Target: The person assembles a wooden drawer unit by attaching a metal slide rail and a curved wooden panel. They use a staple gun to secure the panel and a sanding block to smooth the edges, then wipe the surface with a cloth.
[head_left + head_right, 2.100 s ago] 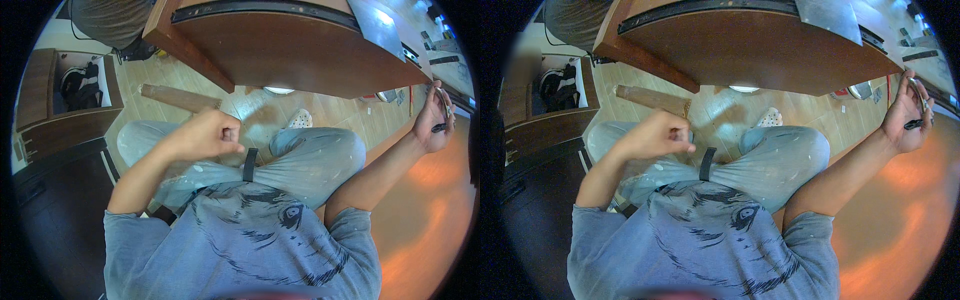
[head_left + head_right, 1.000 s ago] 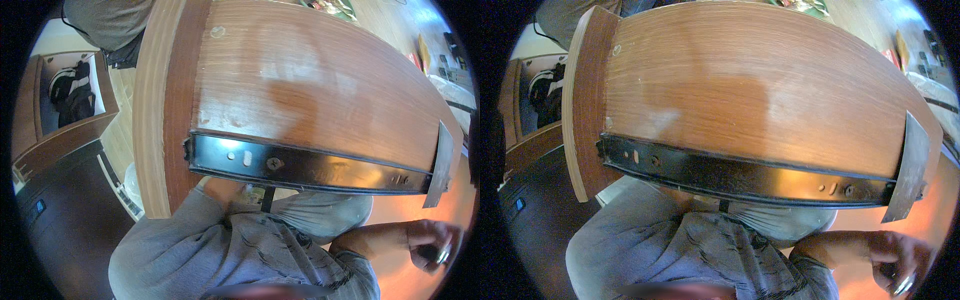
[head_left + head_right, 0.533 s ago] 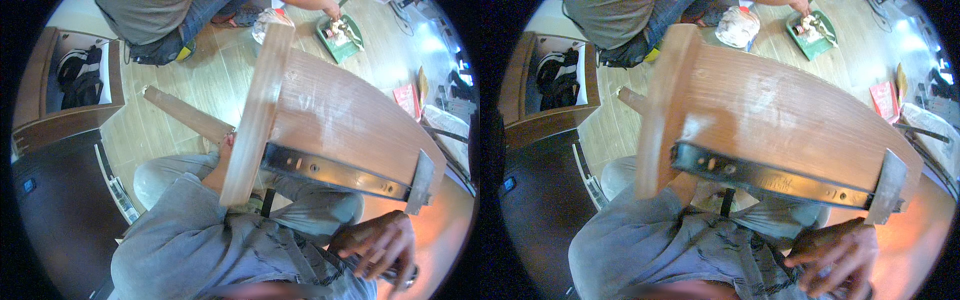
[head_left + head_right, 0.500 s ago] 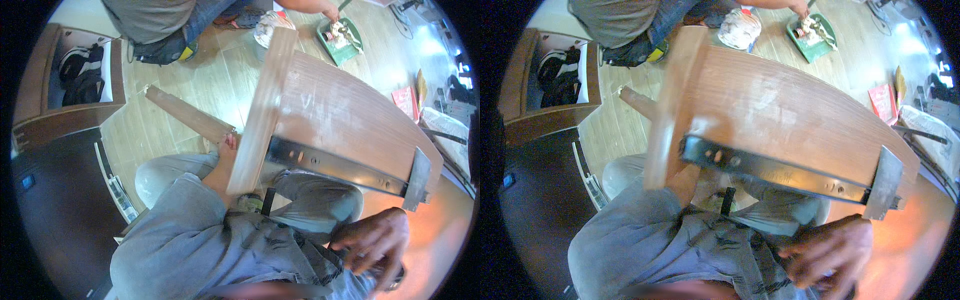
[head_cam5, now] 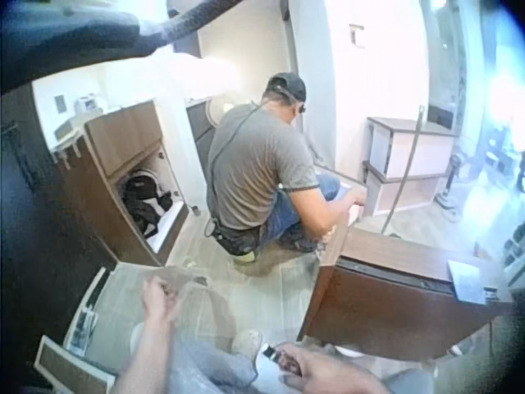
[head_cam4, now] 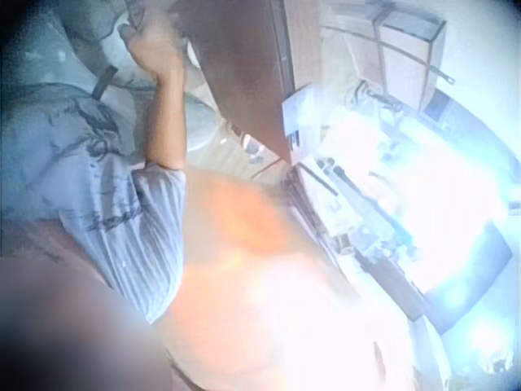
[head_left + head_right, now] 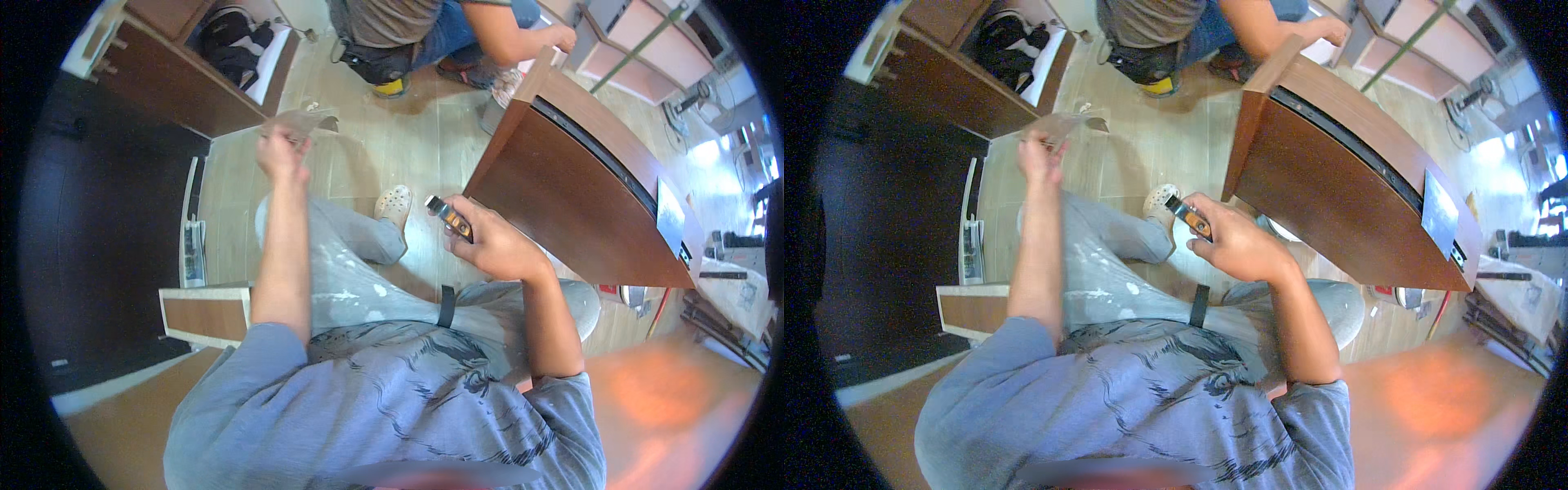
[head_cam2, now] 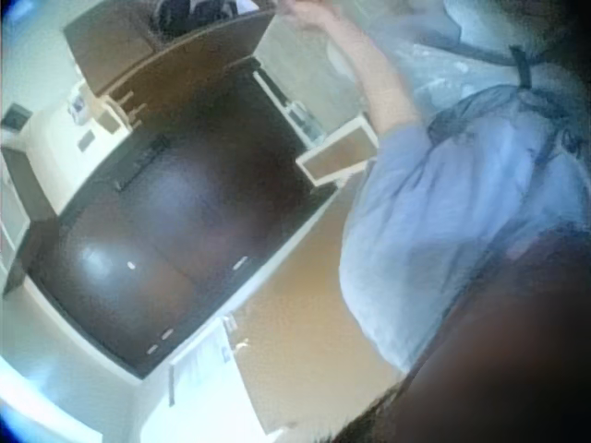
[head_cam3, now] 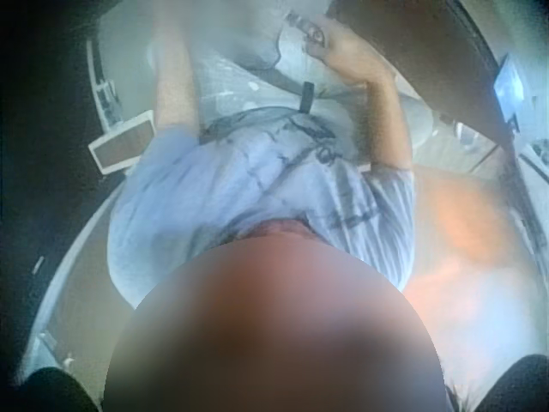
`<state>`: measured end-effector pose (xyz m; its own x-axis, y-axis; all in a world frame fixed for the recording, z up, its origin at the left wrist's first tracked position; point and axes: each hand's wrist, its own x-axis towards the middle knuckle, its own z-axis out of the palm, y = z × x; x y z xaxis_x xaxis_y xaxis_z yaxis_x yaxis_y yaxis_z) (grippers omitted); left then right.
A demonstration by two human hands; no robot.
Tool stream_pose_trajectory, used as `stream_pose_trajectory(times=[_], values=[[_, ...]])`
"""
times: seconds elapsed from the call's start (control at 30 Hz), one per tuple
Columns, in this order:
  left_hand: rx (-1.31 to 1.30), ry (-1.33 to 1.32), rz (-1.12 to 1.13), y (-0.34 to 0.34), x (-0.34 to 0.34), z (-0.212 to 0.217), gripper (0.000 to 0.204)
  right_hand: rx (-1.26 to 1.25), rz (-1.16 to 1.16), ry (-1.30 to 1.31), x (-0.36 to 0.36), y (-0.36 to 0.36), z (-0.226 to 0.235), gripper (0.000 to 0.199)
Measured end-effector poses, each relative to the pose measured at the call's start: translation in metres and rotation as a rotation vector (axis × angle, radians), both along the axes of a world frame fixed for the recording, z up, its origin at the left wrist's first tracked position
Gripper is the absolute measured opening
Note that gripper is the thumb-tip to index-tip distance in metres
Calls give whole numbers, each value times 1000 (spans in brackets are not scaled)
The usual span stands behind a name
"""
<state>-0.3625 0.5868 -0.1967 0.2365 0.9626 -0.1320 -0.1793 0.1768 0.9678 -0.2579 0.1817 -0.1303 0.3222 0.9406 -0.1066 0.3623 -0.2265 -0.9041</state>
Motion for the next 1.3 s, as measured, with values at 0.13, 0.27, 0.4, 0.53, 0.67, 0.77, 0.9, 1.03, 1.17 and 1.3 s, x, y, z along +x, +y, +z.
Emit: stream_pose_trajectory(times=[0.13,0.27,0.4,0.53,0.67,0.77,0.9,1.03,1.17,1.3], values=[[59,-191,-172,-5,-105,99,27,64,-25,180,-34,30,5,47],[156,-228,-300,-55,-203,146,37,94,-1,701,-89,54,12,47],[170,-223,-364,-100,-240,152,48,110,191,740,-140,86,30,47],[68,-115,-437,-129,-243,132,52,0,218,696,-173,102,42,45],[-26,-217,-435,-136,-228,107,45,-45,174,659,-180,106,38,45],[-82,-159,-425,-135,-220,95,38,-86,131,630,-182,108,30,44],[-87,-219,-390,-135,-216,84,29,-118,100,575,-188,116,25,44],[-86,-213,-414,-130,-217,77,25,-129,68,595,-192,118,30,47],[-67,-194,-410,-134,-216,69,21,-177,5,646,-195,115,32,50],[-54,-140,-540,-136,-218,59,18,-203,-44,570,-199,118,22,52]])
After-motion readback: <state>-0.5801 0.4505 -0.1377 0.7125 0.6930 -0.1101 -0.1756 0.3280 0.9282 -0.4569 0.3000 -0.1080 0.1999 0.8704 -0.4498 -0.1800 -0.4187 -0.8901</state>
